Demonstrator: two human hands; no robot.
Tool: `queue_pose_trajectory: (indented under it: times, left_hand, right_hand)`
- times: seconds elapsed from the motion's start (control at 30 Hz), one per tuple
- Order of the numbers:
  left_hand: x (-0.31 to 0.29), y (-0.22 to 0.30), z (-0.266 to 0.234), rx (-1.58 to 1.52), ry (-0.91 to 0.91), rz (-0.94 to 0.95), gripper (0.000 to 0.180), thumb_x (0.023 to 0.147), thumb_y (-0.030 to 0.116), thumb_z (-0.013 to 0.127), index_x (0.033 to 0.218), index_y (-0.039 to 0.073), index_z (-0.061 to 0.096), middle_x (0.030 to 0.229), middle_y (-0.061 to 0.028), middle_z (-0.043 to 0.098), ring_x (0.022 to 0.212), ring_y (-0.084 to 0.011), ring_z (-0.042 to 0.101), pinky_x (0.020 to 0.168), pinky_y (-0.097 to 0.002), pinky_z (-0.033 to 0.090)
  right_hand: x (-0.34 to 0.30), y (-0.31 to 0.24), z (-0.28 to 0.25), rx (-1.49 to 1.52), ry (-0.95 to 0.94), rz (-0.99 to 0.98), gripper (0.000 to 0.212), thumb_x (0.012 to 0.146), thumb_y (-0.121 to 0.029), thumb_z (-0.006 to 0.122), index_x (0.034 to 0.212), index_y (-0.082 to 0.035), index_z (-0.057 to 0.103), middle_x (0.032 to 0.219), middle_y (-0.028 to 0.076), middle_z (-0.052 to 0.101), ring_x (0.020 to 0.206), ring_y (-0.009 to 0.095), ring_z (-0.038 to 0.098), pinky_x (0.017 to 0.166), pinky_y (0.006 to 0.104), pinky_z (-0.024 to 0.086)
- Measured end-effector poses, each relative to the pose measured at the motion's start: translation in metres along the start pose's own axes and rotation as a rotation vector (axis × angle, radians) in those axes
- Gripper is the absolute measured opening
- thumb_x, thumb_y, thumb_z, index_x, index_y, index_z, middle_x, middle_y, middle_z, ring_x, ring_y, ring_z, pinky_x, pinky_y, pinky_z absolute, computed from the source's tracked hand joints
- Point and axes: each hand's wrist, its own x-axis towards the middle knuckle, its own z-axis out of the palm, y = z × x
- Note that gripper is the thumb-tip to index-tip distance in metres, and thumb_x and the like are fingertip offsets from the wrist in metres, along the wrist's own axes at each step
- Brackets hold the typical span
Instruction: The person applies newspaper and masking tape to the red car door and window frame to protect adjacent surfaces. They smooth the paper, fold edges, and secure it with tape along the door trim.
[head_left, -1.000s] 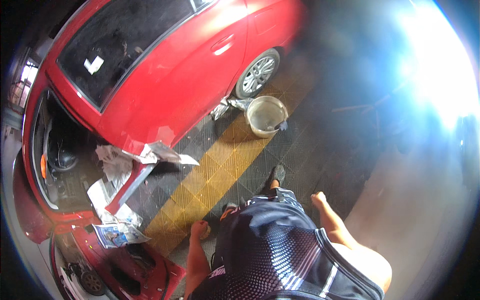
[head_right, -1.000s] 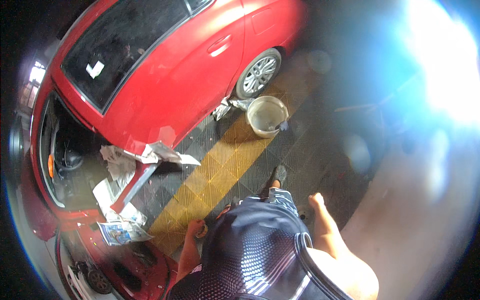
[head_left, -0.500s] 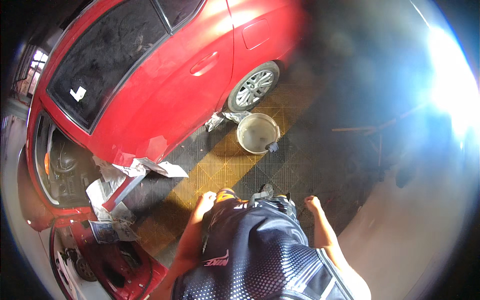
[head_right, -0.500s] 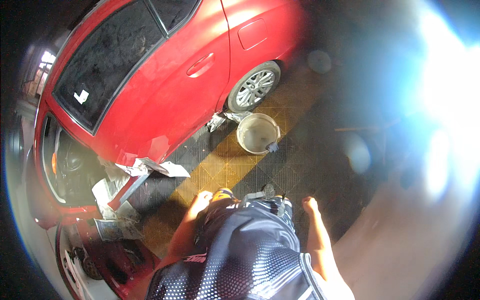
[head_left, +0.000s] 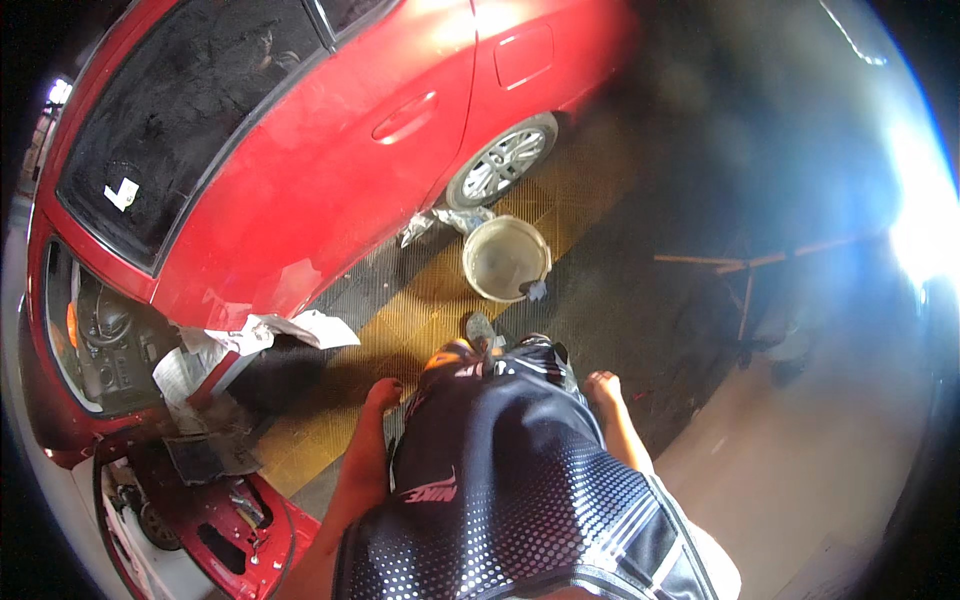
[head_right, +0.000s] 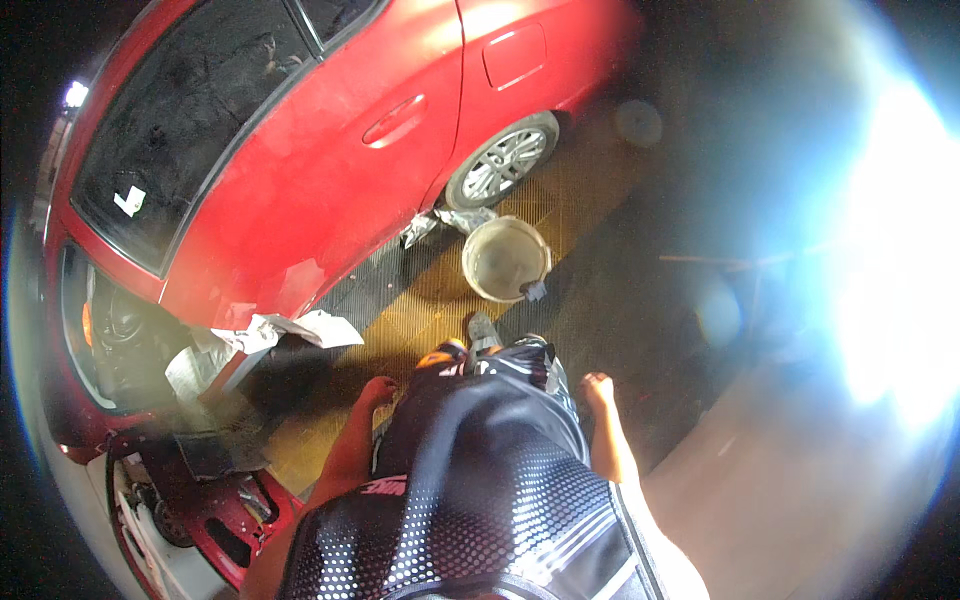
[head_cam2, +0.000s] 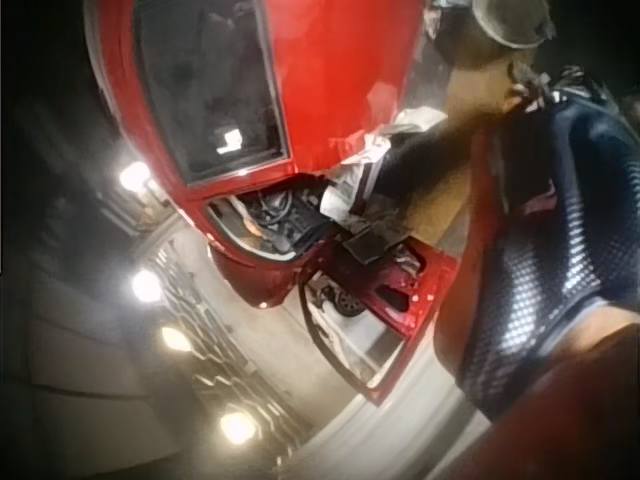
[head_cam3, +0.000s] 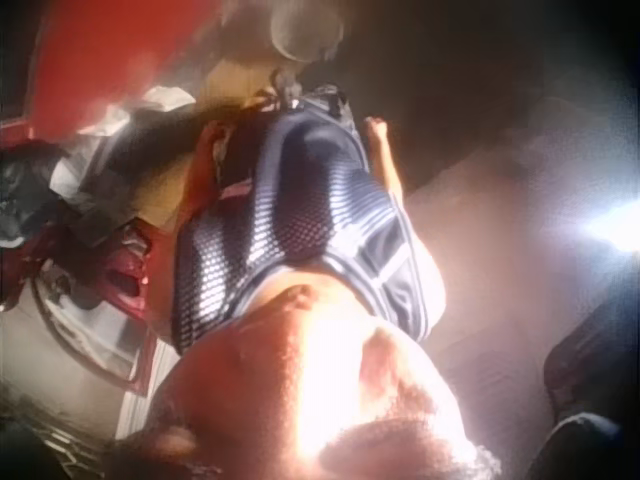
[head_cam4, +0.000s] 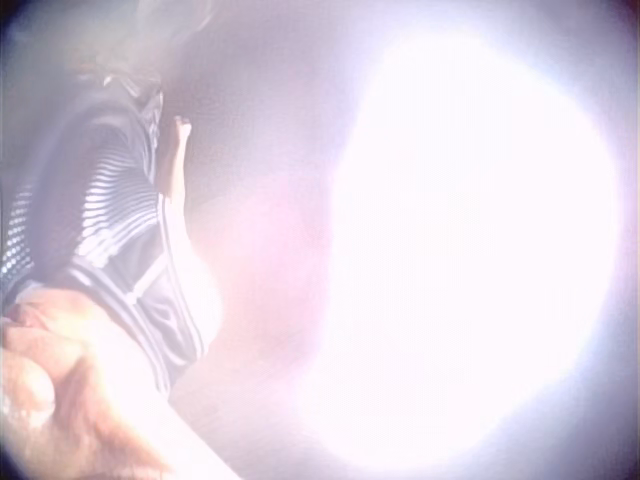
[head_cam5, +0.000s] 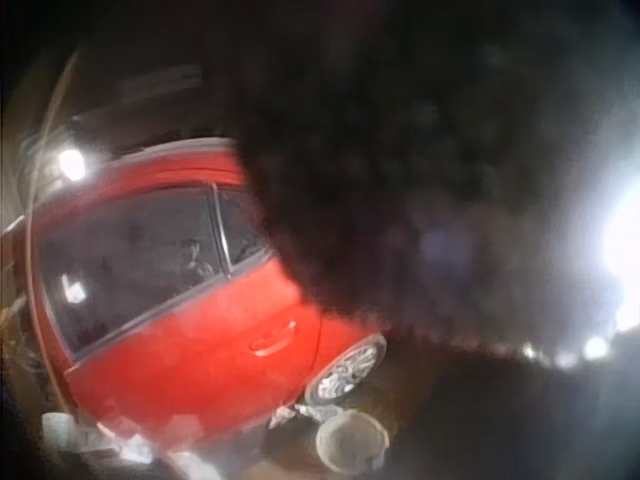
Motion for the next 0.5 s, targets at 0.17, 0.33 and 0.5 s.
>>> queue_pose_trajectory:
  times: [0.17,0.33,0.5]
  left_hand:
    - [0.041,0.008,-0.014,-0.624,0.214,0.329,0.054,0.098,0.055,0.052,0.110,0.005,0.071,0.082,0.0001,0.066,0.064,-0.0133,0.057,0.059,-0.0347,0.047]
    - [0.047,0.030,-0.014,-0.288,0.543,0.419,0.039,0.098,0.035,0.057,0.119,0.004,0.069,0.098,-0.0172,0.072,0.086,-0.0333,0.070,0.076,-0.0437,0.055]
    - [0.015,0.021,0.046,-0.525,0.233,-0.111,0.035,0.094,0.032,0.060,0.114,0.004,0.066,0.105,-0.0188,0.067,0.091,-0.0366,0.066,0.084,-0.0509,0.050]
  right_hand:
    - [-0.004,0.031,0.034,-0.486,-0.272,0.072,0.029,0.090,-0.026,0.062,0.102,-0.002,0.073,0.100,0.016,0.075,0.093,0.028,0.071,0.080,0.0418,0.055]
    - [0.031,-0.060,0.021,-0.813,-0.334,-0.042,0.035,0.090,-0.033,0.061,0.112,-0.008,0.073,0.105,0.015,0.074,0.095,0.030,0.071,0.082,0.0431,0.055]
    - [0.117,-0.157,-0.052,-1.351,-0.274,-0.312,0.029,0.091,-0.029,0.059,0.105,-0.010,0.076,0.104,0.013,0.075,0.095,0.031,0.072,0.082,0.0427,0.058]
